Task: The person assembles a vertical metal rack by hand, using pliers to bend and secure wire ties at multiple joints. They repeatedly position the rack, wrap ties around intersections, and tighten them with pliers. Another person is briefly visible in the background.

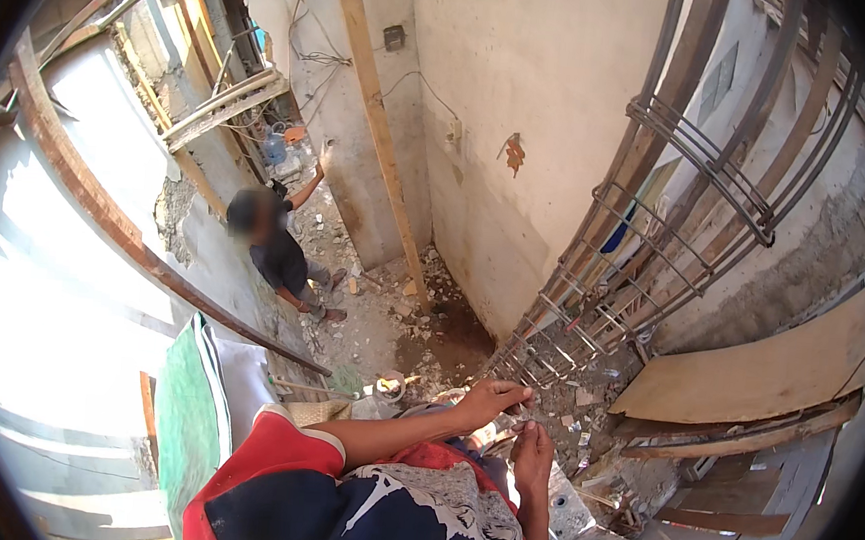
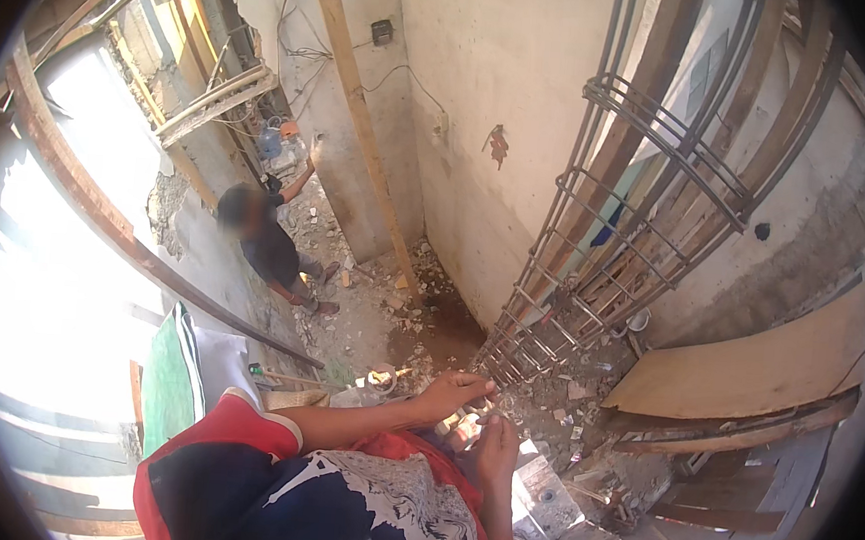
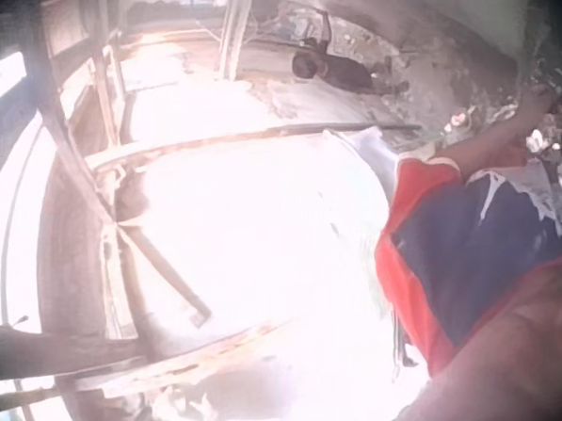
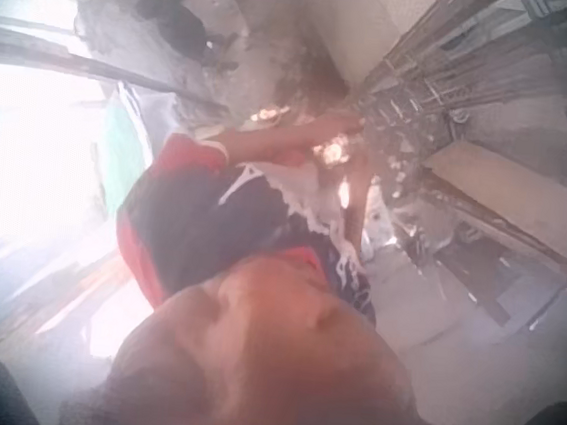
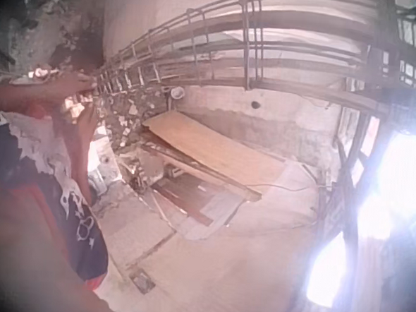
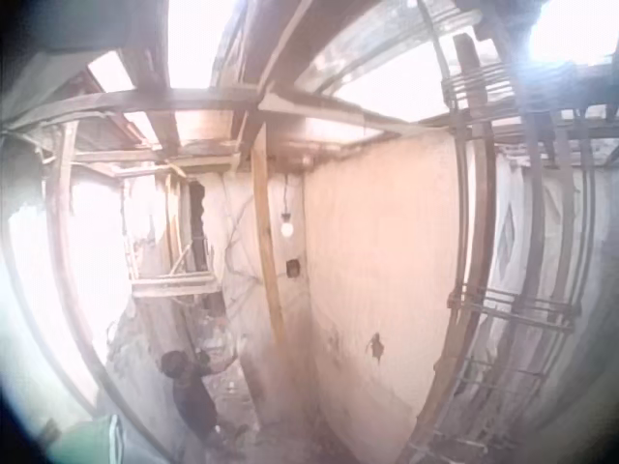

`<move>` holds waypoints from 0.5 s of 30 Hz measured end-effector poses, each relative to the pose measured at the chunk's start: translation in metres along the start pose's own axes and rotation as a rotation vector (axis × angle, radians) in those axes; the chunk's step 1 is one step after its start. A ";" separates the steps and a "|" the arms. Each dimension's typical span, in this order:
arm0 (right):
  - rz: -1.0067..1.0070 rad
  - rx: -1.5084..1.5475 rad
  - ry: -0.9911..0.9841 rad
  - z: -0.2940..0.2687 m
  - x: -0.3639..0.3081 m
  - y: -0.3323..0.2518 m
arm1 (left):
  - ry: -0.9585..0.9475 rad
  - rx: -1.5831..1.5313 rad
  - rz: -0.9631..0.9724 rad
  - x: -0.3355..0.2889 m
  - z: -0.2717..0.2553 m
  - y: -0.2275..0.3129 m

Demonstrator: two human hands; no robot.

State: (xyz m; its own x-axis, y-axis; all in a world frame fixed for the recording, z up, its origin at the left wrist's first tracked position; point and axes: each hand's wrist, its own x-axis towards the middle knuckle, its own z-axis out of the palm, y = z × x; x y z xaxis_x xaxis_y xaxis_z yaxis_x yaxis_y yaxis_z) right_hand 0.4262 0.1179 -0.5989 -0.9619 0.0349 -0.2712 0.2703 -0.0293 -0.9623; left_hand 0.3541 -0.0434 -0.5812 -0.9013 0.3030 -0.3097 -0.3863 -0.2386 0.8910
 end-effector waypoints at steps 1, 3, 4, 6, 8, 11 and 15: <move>0.025 0.070 -0.039 -0.002 0.006 0.001 | -0.010 0.040 0.006 0.005 -0.003 -0.003; 0.063 0.162 -0.095 -0.005 0.014 0.000 | -0.034 0.086 -0.008 -0.003 -0.003 0.014; 0.064 0.168 -0.115 -0.007 0.017 -0.003 | -0.048 0.137 0.028 -0.001 -0.005 0.013; 0.072 0.171 -0.129 -0.003 0.019 -0.013 | -0.056 0.110 0.061 -0.010 -0.007 0.022; 0.077 0.145 -0.127 0.003 0.017 -0.021 | -0.074 0.062 0.095 -0.013 -0.011 0.024; 0.111 0.221 -0.154 0.013 0.015 -0.028 | -0.079 0.026 0.154 -0.011 -0.018 0.017; 0.083 0.210 -0.153 0.021 0.012 -0.027 | -0.024 0.073 0.242 -0.007 -0.023 0.023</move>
State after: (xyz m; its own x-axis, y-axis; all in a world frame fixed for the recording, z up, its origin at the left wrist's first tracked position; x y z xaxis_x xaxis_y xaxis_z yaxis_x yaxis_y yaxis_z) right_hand 0.4060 0.0981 -0.5759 -0.9363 -0.1273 -0.3273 0.3490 -0.2330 -0.9077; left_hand 0.3474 -0.0723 -0.5666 -0.9606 0.2671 -0.0770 -0.1437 -0.2401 0.9600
